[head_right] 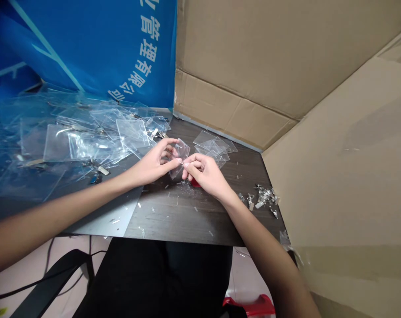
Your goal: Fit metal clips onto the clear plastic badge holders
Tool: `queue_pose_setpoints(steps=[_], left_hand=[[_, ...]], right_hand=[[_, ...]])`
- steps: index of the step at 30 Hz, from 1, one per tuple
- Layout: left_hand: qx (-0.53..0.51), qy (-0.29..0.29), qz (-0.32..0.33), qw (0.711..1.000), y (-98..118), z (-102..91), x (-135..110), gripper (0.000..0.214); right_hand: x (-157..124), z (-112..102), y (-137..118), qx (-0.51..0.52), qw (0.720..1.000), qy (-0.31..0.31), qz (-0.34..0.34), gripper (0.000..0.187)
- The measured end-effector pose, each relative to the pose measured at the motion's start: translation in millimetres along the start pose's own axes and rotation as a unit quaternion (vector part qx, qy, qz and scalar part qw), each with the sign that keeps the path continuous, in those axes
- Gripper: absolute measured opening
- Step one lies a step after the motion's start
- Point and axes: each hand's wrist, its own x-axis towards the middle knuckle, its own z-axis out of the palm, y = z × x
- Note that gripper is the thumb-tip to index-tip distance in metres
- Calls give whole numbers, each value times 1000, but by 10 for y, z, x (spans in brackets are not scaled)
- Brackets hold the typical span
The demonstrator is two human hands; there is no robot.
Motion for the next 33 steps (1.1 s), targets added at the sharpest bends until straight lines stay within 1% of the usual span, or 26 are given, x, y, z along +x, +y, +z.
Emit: queue_pose_setpoints(steps=[4,7,11,14,16,20,23,27,30,33], left_hand=[[-15,9,-5,1000,-19,-8,9,61],[-37,3,-19,999,0,-22,8,62],[-69,6,-32,997,35,-39,23,67],[-125,7,-57,990,55,-40,36,67],[-172,-8,-65,983,74,-39,31,66],[-225,-41,-46,972,123,-39,-1,74],[-210,-35,-34,976,131,-41,-7,83],[-173,-20,-20,984,76,-57,23,92],[-152,-7,2,988,16,-76,56,91],[-130,7,20,991,-18,-92,81,89]], right_hand=[[-12,20,33,-2,999,41,22,50],[-7,18,52,8,998,54,34,51],[-11,16,12,54,998,17,26,45],[-31,10,-27,82,996,-4,24,43],[-42,1,-39,92,996,-12,20,40],[-47,-19,-30,96,995,-33,0,36],[-41,-19,-16,102,994,-28,2,40],[-36,-2,-21,105,994,-7,15,46],[-42,8,-53,112,994,-6,10,47],[-54,14,-92,86,996,0,9,49]])
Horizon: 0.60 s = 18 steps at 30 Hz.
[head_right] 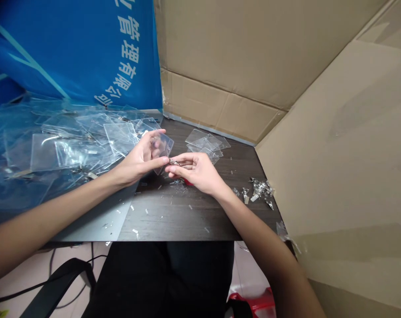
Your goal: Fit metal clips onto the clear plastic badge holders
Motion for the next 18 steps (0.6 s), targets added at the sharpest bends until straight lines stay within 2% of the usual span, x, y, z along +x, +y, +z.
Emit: queue_pose_setpoints(steps=[9,18], left_hand=[[108,13,27,994,22,21,-8,86],[95,-21,44,994,-1,54,-34,78]], right_hand=[[-22,51,5,-86,995,45,-26,46],[-27,29,-18,-199,972,56,-109,32]])
